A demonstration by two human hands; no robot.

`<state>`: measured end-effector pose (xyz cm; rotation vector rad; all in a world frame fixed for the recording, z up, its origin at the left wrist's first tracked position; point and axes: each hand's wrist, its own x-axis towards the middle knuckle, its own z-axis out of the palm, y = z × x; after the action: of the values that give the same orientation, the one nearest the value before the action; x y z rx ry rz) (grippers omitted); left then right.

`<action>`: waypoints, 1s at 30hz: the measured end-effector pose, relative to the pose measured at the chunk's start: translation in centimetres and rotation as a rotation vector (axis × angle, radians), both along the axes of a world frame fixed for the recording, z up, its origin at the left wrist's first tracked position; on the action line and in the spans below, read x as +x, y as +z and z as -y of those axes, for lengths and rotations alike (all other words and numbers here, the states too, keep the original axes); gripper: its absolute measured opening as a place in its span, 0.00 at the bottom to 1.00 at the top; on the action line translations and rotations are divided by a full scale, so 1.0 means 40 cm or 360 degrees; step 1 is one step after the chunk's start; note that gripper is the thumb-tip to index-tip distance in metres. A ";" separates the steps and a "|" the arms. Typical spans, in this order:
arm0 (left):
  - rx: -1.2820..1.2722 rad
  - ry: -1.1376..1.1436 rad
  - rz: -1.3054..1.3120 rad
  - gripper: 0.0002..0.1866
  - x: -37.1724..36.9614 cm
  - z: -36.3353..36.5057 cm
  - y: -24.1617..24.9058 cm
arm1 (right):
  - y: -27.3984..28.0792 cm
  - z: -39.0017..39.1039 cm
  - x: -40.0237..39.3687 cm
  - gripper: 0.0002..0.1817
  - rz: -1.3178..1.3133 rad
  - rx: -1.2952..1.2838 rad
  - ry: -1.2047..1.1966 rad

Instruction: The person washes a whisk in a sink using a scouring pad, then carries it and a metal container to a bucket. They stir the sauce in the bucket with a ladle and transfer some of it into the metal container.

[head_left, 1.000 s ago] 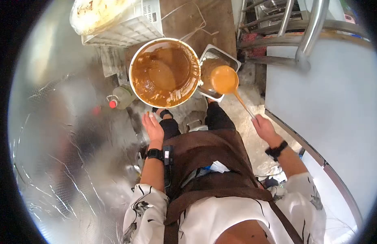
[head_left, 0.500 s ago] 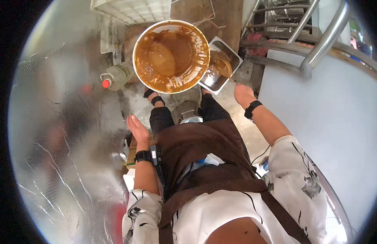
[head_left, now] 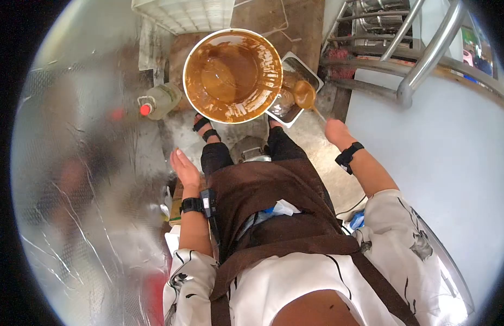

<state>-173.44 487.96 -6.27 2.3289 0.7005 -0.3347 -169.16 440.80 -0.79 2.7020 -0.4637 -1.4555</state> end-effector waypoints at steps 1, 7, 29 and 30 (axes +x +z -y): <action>0.0018 -0.0027 -0.0008 0.28 0.001 0.003 0.005 | -0.002 0.014 -0.013 0.12 0.0094 0.0053 -0.0006; 0.0047 -0.0088 -0.0149 0.27 0.021 0.032 0.042 | 0.023 0.101 -0.062 0.16 0.0188 0.0512 -0.0580; -0.0140 -0.0137 0.0009 0.26 0.132 0.165 0.132 | 0.591 0.079 -0.184 0.09 0.0183 0.1206 -0.1710; -0.0172 -0.0124 -0.0017 0.27 0.129 0.154 0.129 | 0.590 0.056 -0.159 0.10 0.0175 0.1231 -0.1664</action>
<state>-168.29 481.79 -1.11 2.2568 0.5835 -0.4099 -175.53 438.55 22.81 3.2789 -1.8895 -1.9736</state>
